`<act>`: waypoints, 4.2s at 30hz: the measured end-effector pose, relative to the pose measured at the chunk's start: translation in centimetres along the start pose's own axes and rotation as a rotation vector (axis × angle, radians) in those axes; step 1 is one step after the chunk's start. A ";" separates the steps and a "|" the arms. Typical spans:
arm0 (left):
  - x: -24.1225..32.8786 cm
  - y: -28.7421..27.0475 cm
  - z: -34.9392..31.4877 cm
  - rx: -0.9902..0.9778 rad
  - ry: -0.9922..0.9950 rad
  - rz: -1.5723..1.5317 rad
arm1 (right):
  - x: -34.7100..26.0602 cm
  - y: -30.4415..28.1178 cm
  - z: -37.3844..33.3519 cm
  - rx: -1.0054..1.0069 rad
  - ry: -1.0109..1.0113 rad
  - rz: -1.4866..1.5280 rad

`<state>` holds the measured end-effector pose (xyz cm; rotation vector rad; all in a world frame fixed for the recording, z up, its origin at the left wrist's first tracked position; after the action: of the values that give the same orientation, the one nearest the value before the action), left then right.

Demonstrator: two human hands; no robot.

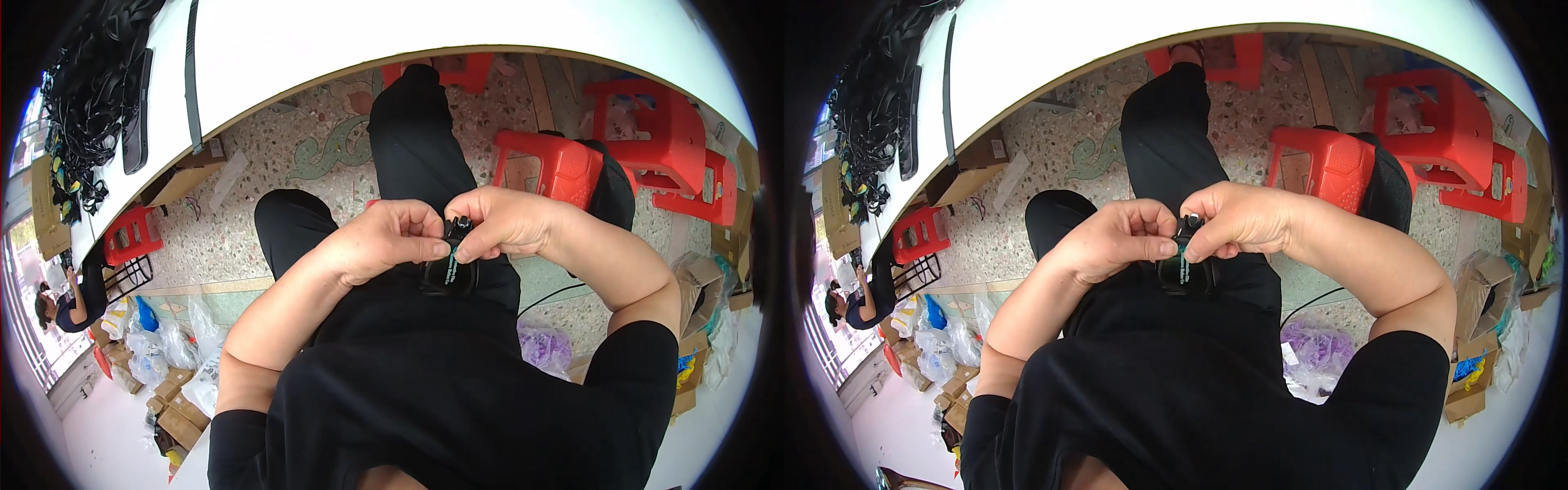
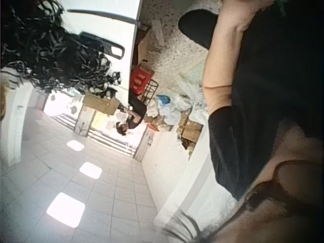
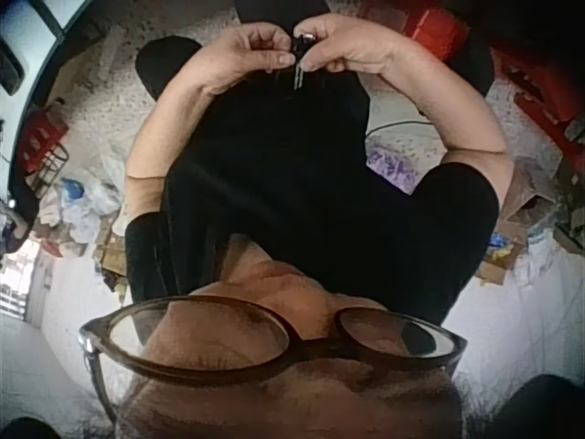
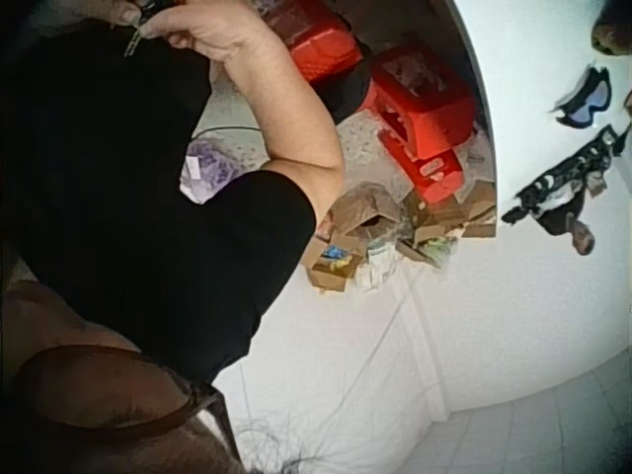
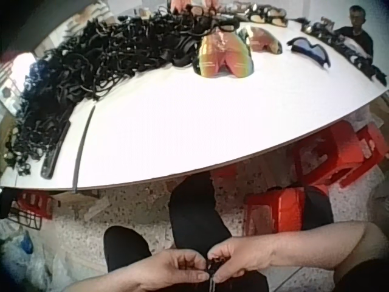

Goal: Assembling lenses and straps into goggle frames in a manufacturing workshop setting.

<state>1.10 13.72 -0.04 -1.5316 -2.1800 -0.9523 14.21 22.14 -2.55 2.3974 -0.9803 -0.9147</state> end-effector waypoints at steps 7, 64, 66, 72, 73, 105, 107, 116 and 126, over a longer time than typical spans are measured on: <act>0.1 0.1 -0.2 -0.014 0.013 0.076 | -0.1 0.2 -0.1 0.036 0.016 -0.069; -3.4 -1.4 -10.4 0.721 1.007 0.732 | -1.6 6.3 0.6 0.250 -0.567 -0.514; -2.8 -1.8 -11.3 0.747 1.105 0.999 | -2.2 7.0 1.7 0.135 -0.509 -0.629; -2.2 -2.0 -10.9 0.542 1.240 1.119 | -1.0 8.1 3.6 -0.014 -0.540 -0.802; -2.9 -2.2 -10.1 0.527 1.207 1.125 | -0.8 7.9 3.1 0.062 -0.567 -0.775; -6.3 -2.2 -6.7 0.836 1.119 1.046 | 4.9 7.6 -2.9 0.650 -1.523 -1.178; -6.3 -2.0 -6.8 0.819 1.104 1.051 | 5.1 7.4 -3.1 0.645 -1.501 -1.154; -4.7 -0.9 -8.6 0.736 1.179 1.035 | 3.9 6.3 -2.4 0.525 -1.170 -0.982; -4.3 -2.2 -10.7 0.414 1.431 1.168 | 5.4 6.5 -0.5 0.661 -1.119 -0.905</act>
<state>-0.54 2.99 4.47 -0.9843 -0.3004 -0.6593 14.42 13.89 -0.83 2.8314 -0.4148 -2.8232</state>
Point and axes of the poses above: each hand's wrist, its own z-axis towards the middle knuckle, its own y-axis out of the palm, x = y × z, the point moved 5 cm from there along z, towards the middle knuckle, and after that the axes turned 12 degrees about x, right-handed, at the moved point
